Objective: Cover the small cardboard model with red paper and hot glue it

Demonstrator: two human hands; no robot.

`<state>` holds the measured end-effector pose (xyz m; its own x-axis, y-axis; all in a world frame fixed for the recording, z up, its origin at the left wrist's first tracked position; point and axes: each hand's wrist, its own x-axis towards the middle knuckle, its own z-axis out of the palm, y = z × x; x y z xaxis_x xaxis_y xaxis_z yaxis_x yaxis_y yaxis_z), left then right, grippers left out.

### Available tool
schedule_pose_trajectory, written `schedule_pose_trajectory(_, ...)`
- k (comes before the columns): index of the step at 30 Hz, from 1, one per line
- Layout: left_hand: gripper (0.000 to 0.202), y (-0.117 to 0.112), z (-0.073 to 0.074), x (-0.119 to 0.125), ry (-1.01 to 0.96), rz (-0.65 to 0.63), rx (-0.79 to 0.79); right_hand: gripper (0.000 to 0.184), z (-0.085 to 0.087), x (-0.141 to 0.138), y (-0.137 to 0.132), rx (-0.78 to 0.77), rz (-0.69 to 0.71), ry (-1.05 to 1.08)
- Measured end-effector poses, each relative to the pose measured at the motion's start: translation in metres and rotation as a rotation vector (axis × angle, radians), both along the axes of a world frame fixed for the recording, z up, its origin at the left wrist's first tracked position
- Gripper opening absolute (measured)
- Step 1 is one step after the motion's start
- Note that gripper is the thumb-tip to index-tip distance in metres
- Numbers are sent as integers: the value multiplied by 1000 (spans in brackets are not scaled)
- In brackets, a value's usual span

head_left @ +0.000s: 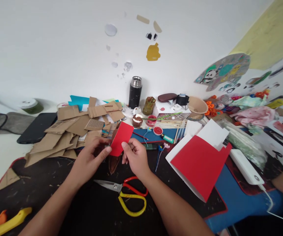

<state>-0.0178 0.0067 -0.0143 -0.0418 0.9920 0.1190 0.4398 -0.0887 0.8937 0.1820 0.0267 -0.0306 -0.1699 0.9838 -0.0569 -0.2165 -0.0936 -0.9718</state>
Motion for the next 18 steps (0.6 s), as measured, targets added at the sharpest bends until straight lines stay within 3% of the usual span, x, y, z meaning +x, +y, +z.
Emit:
schedule_pose_trajectory(4,49,-2,5,7,20,-34,30,53,1,-2,-3,-3,12,-4)
schedule_pose_trajectory(11,45,-1,9,3,-36,23,-2,51,0,-2,-5,3,34,-2)
schedule_pose_trajectory(18,40,-3,19,2,68,15,6,56,-1,-2,-3,-15,69,27)
